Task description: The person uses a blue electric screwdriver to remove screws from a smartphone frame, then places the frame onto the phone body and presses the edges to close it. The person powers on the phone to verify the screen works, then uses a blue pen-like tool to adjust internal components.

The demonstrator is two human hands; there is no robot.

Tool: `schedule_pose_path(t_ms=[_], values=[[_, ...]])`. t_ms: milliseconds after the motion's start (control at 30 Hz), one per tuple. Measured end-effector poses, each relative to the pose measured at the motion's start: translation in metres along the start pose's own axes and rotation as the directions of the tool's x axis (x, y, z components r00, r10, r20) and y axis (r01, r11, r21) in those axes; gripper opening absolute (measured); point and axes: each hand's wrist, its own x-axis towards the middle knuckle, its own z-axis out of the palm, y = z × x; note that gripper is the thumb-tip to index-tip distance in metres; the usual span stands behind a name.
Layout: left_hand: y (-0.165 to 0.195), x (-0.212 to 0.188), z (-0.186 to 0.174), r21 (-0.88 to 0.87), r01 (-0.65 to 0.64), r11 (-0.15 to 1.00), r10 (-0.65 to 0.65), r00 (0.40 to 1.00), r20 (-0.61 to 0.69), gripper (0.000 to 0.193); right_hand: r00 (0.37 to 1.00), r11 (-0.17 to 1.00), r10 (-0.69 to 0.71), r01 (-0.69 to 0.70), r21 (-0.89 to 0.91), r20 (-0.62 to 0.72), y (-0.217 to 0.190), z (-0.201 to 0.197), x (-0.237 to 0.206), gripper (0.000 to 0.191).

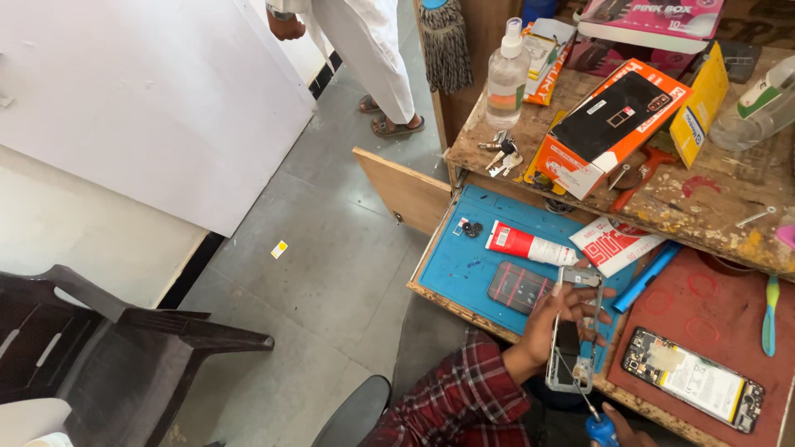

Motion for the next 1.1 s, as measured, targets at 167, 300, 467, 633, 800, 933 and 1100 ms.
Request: schedule_pose_path(t_ms=[167,300,467,633,800,933,1100], values=[[0.027,0.011,-0.015,0.072,-0.151,0.986,0.153,0.988,-0.025,0.073,0.927,0.951,-0.218,0.272,0.147,-0.306,-0.031,-0.001,0.030,0.089],[0.057,0.021,-0.029,0.084,-0.251,0.964,0.259,0.961,-0.096,0.071,0.885,0.908,-0.243,0.352,0.228,-0.397,-0.051,0.009,0.053,0.084],[0.070,0.017,-0.048,-0.118,-0.354,0.928,0.327,0.923,-0.201,0.043,0.857,0.977,-0.064,0.158,0.142,-0.511,-0.079,0.019,0.029,0.066],[0.045,0.025,-0.087,0.029,-0.423,0.906,0.410,0.856,-0.316,0.049,0.919,0.968,-0.042,0.135,0.212,-0.393,-0.075,0.027,-0.001,0.057],[0.056,-0.006,-0.097,0.084,-0.370,0.925,0.379,0.914,-0.145,0.085,0.934,0.972,-0.083,0.152,0.178,-0.347,-0.085,0.029,-0.018,0.052],[0.070,-0.028,-0.071,0.095,-0.382,0.919,0.392,0.911,-0.129,0.083,0.940,0.966,-0.075,0.152,0.211,-0.334,-0.098,0.016,-0.055,0.053],[0.064,-0.059,-0.041,0.099,-0.365,0.926,0.375,0.919,-0.120,0.084,0.946,0.968,-0.089,0.156,0.196,-0.311,-0.111,-0.009,-0.091,0.056]])
